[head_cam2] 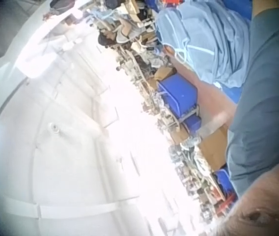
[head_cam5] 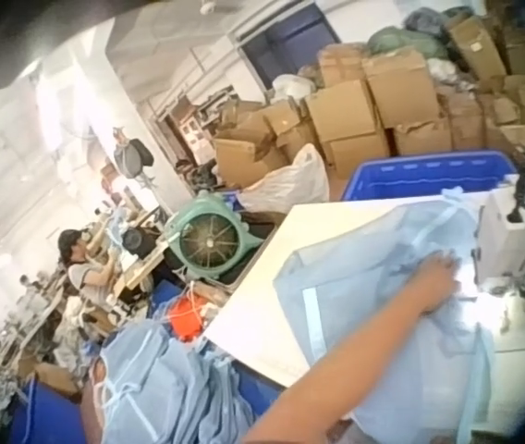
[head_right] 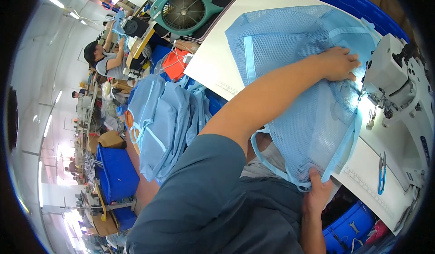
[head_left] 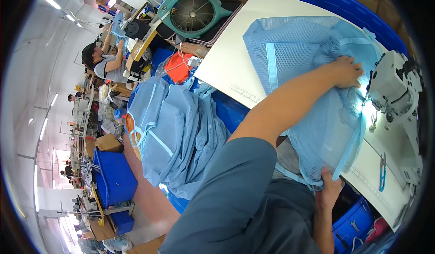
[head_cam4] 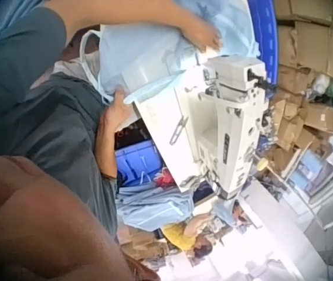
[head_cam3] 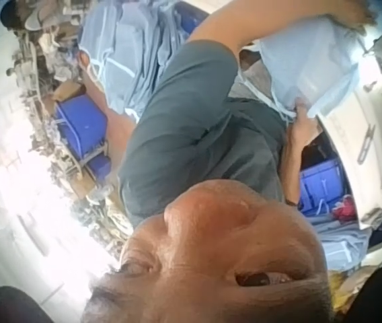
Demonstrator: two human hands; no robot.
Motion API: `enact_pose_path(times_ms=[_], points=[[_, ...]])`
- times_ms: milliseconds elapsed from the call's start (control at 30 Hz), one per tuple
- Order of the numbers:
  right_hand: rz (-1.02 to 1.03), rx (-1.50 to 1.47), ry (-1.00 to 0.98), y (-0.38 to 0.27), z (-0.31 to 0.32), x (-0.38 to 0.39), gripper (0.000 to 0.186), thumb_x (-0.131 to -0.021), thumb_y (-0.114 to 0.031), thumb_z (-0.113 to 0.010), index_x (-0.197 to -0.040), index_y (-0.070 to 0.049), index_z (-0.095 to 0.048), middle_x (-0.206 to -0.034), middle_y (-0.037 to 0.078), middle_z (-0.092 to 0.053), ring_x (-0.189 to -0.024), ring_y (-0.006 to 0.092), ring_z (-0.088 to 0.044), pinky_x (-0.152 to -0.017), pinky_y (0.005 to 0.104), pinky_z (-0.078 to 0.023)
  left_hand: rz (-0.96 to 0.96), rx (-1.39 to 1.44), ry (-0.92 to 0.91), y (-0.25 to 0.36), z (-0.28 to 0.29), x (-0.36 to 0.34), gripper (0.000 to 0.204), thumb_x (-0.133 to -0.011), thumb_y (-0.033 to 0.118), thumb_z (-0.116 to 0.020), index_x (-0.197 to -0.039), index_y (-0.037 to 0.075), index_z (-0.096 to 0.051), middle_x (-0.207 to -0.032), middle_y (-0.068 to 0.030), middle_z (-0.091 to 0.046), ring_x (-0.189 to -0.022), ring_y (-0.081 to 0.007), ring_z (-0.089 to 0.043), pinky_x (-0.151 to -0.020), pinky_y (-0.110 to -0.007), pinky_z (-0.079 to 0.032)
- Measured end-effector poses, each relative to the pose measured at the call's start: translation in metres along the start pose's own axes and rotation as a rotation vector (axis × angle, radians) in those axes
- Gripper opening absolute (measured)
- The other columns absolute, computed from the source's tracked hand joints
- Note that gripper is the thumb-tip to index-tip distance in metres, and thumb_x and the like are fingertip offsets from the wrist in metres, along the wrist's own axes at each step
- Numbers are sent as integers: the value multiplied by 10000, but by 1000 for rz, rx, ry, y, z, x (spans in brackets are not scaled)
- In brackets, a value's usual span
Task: Sewing light blue mesh fabric using an industrial sewing machine.
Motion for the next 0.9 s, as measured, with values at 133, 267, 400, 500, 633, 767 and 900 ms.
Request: enact_pose_path(times_ms=[133, 267, 400, 500, 633, 767, 900], points=[[-45, -166, 47, 3, -4, 3, 501, -979, -196, -730, -1370, 77, -578, -1272, 131, -684, -1117, 237, -670, -979, 368, -519, -53, -84, 46, 8, 4, 1, 603, -1057, 516, -540, -1470, 78, -589, -1520, -125, -556, -1385, -347, -530, -1154, -491, -418], [-69, -185, 39, 2, -7, 1, 494, -978, -211, -741, -1357, 65, -587, -1230, 121, -697, -1044, 216, -684, -887, 353, -548, -78, -122, 135, 14, 9, 7, 449, -1023, 399, -607, -1290, 52, -704, -1273, -109, -693, -1228, -319, -628, -1046, -480, -477], [-84, -141, 52, 12, 8, -2, 477, -978, -212, -744, -1346, 53, -596, -1197, 106, -704, -967, 187, -690, -798, 323, -555, -126, -359, 179, 58, 33, 28, 239, -869, 210, -665, -992, 43, -782, -1023, -119, -735, -1057, -292, -654, -911, -433, -502], [-45, -143, 54, 12, 5, -4, 459, -976, -203, -748, -1337, 40, -604, -1166, 95, -710, -901, 163, -686, -720, 296, -545, -153, -287, 214, 101, 60, 73, 186, -771, 176, -685, -846, 32, -776, -934, -119, -724, -958, -276, -636, -839, -411, -482], [-36, -160, 69, 10, 1, -3, 458, -977, -186, -748, -1349, 36, -602, -1206, 99, -702, -1009, 194, -684, -839, 339, -555, -139, -185, 350, 133, 39, 113, 213, -770, 172, -676, -884, 9, -751, -948, -106, -677, -993, -269, -612, -892, -396, -454], [-52, -169, 37, 10, 3, -4, 509, -983, -169, -738, -1410, 48, -564, -1291, 97, -679, -1143, 224, -658, -978, 368, -530, -198, -131, 516, 124, 28, 128, 317, -792, 157, -650, -1048, -19, -713, -1026, -102, -628, -1017, -261, -581, -979, -399, -431], [91, -1, 159, -15, 12, 1, 343, -990, -146, -725, -1275, 34, -663, -1129, 106, -724, -999, 167, -651, -905, 345, -511, -193, -102, 465, 120, 24, 128, 362, -801, 143, -639, -1114, -29, -692, -1051, -101, -624, -1015, -263, -580, -1020, -407, -424]])
Point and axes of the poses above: each hand's wrist, its own x-axis away from the middle knuckle, its own z-axis out of the back of the hand, y = z × x, the point moved 7 cm from there along -x, towards the middle knuckle
